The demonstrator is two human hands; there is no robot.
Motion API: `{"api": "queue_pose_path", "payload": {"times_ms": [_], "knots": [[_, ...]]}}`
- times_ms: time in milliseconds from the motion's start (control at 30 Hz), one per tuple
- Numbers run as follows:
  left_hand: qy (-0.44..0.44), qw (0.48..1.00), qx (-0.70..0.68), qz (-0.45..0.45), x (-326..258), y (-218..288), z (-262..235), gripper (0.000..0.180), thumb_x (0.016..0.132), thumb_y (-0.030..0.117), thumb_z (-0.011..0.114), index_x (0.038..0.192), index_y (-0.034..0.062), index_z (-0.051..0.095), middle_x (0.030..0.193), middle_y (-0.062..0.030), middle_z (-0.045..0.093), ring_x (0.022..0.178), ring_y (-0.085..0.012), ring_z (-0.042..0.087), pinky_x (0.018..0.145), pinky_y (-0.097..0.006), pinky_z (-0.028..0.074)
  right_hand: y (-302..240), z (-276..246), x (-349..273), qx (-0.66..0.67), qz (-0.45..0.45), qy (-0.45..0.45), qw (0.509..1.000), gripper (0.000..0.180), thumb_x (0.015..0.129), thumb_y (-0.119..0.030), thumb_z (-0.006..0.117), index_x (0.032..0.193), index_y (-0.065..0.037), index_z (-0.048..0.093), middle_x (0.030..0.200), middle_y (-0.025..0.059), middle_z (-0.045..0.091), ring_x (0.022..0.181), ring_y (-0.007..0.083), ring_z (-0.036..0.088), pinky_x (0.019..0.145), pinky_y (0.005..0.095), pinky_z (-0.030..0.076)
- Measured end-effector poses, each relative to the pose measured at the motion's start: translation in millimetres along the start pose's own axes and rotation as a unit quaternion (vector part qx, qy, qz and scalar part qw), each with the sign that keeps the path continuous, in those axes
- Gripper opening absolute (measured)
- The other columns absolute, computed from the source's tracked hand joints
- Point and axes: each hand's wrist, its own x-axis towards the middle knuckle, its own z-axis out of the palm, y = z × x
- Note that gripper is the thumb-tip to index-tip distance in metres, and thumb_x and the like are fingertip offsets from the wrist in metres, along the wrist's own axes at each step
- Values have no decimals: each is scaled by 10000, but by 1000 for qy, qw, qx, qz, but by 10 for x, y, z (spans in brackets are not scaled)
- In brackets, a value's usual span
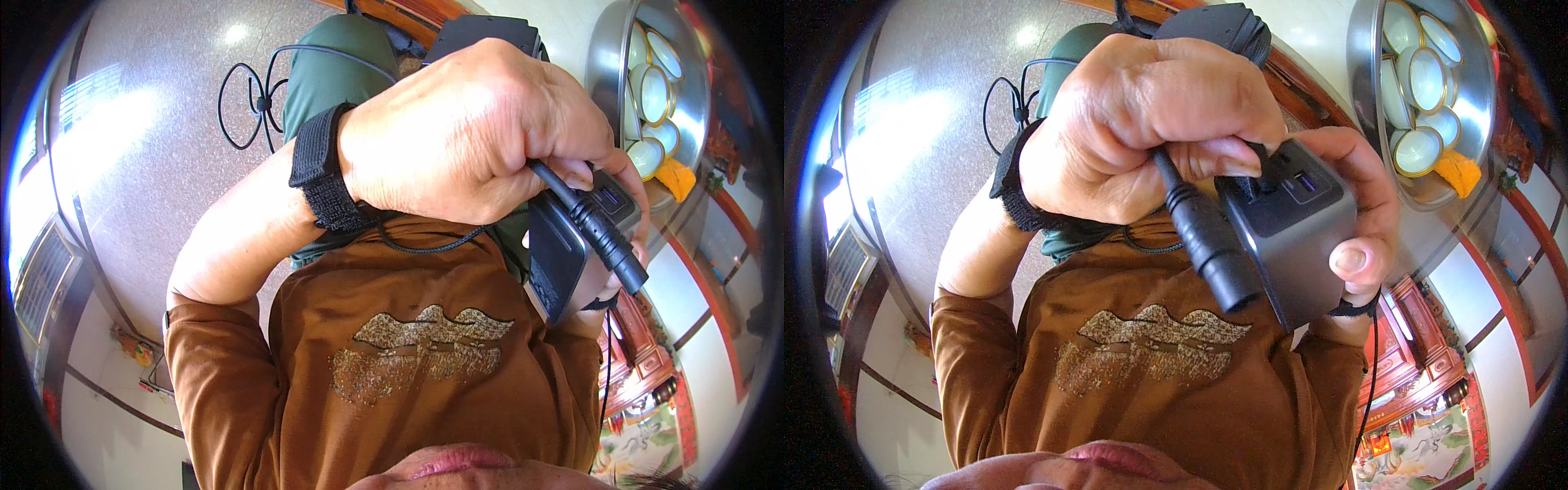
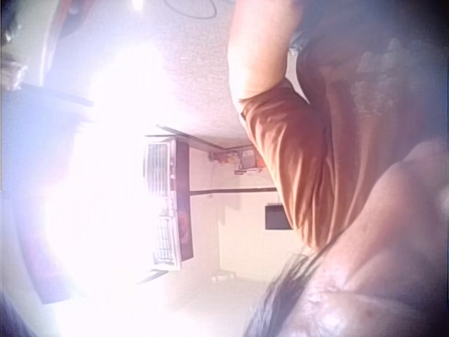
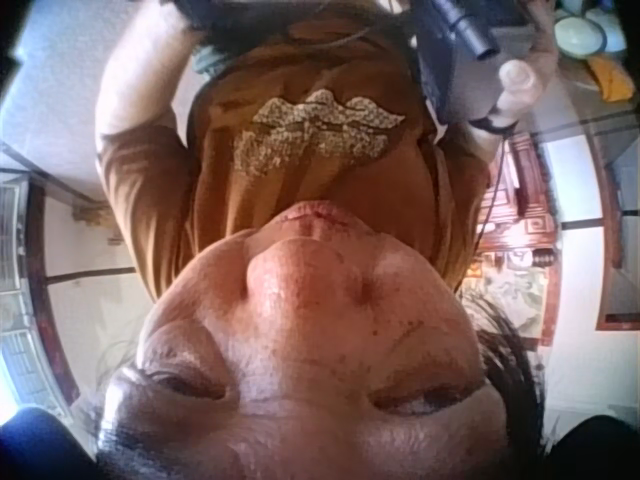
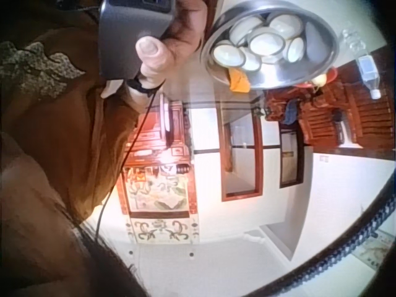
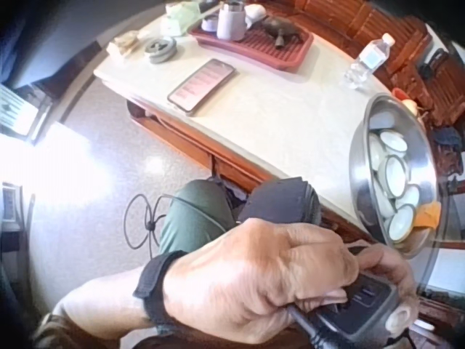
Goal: The person unpacks a black mesh bag, removes a power adapter and a multi-port hub, then connects the adapter to the hub and plugs multiple cables into the hub. The person handles the adapter, hub, and cables by hand and places the assembled unit on the table.
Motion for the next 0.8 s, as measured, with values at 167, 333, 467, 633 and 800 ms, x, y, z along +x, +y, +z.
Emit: {"api": "queue_pose_path", "payload": {"times_ms": [167, 333, 467, 633, 800], "knots": [[-5, 1000, 3, -3, -29, -2, 50, 136, 892, 90, 672, 882, -36, 622, 807, -140, 622, 749, -333, 613, 685, -374, 496, -6, 28, 56, 71, 2, -10, 997, 1022, 671, -705, 746, 1241, 93, 457, 1106, 218, 622, 988, 239, 650, 838, 345, 557], [-10, 1000, 3, 1, -8, -10, 58, 154, 896, 107, 679, 886, -36, 622, 824, -139, 624, 766, -335, 616, 693, -370, 498, -54, 112, 6, 60, 12, 51, 997, 1032, 632, -734, 756, 1197, 85, 482, 1041, 166, 624, 918, 209, 647, 811, 310, 543], [-14, 999, 19, -29, 11, 19, 50, 137, 811, 16, 674, 941, -24, 664, 912, -149, 671, 870, -332, 649, 758, -376, 525, -101, 124, 37, 80, 39, 33, 995, 1000, 640, -712, 760, 1195, 75, 490, 1029, 151, 620, 889, 198, 643, 790, 298, 536], [-15, 999, 22, -39, 40, 38, 21, 236, 881, 74, 632, 1099, -12, 651, 977, -179, 670, 943, -357, 649, 817, -396, 521, -4, 118, 109, 161, 2, 26, 987, 843, 626, -509, 770, 1190, 66, 520, 1090, 170, 644, 959, 226, 661, 838, 327, 546], [4, 997, 71, -9, 100, 63, -42, 316, 964, 208, 570, 1170, -30, 602, 990, -202, 644, 924, -385, 629, 825, -421, 503, 29, -17, 109, 193, 55, -20, 979, 822, 624, -452, 777, 1208, 60, 510, 1102, 169, 655, 943, 223, 679, 830, 325, 563]]}}
